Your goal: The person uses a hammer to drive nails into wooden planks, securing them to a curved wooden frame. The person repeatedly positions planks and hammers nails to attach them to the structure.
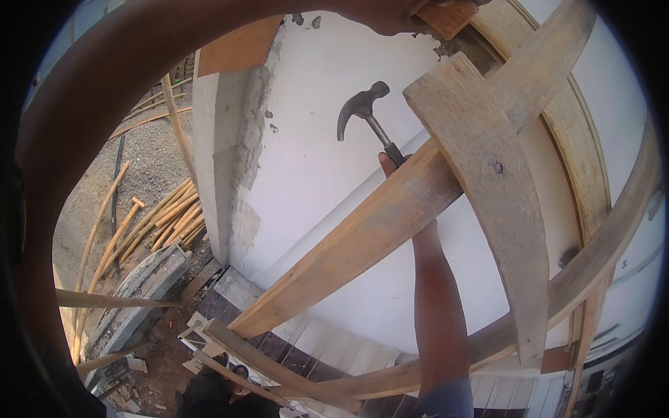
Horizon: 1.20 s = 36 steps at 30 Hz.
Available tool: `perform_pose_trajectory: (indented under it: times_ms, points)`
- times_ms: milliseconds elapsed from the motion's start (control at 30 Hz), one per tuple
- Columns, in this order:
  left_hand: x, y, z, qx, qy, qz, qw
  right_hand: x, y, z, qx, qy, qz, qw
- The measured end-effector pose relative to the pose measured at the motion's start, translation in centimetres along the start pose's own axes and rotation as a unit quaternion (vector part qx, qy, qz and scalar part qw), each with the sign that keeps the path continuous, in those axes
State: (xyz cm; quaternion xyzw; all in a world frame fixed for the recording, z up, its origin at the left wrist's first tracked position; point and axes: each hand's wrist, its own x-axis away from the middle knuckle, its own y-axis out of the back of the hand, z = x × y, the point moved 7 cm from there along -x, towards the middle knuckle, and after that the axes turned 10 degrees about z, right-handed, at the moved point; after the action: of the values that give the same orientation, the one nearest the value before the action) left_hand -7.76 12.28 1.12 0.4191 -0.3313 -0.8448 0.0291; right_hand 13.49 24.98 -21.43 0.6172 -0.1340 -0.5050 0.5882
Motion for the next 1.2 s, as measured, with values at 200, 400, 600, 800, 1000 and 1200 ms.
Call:
perform_pose_trajectory:
  times_ms: [200,400,600,800,1000,1200]
  points:
    - [0.6,-0.2,-0.6,0.02,0.011,-0.04,0.999,-1.1,2.4,0.8,-0.107,0.209,0.084,0.968]
    - [0.7,-0.4,-0.3,0.028,0.013,-0.041,0.999,-2.6,4.3,-5.6,-0.106,0.066,0.049,0.991]
    - [-0.3,-1.6,0.6,0.024,-0.006,0.004,1.0,-4.5,8.1,-0.6,0.095,0.036,0.066,0.993]
    - [-1.0,-0.7,-0.3,-0.053,0.011,-0.049,0.997,-3.6,11.3,2.8,0.31,0.01,-0.025,0.95]
    - [0.0,-1.8,1.2,-0.008,0.059,0.004,0.998,-6.4,8.2,-2.9,0.164,0.094,-0.004,0.982]
    - [1.9,0.7,-1.8,0.014,0.046,-0.038,0.998,-7.3,8.4,-9.5,-0.145,0.099,0.127,0.976]
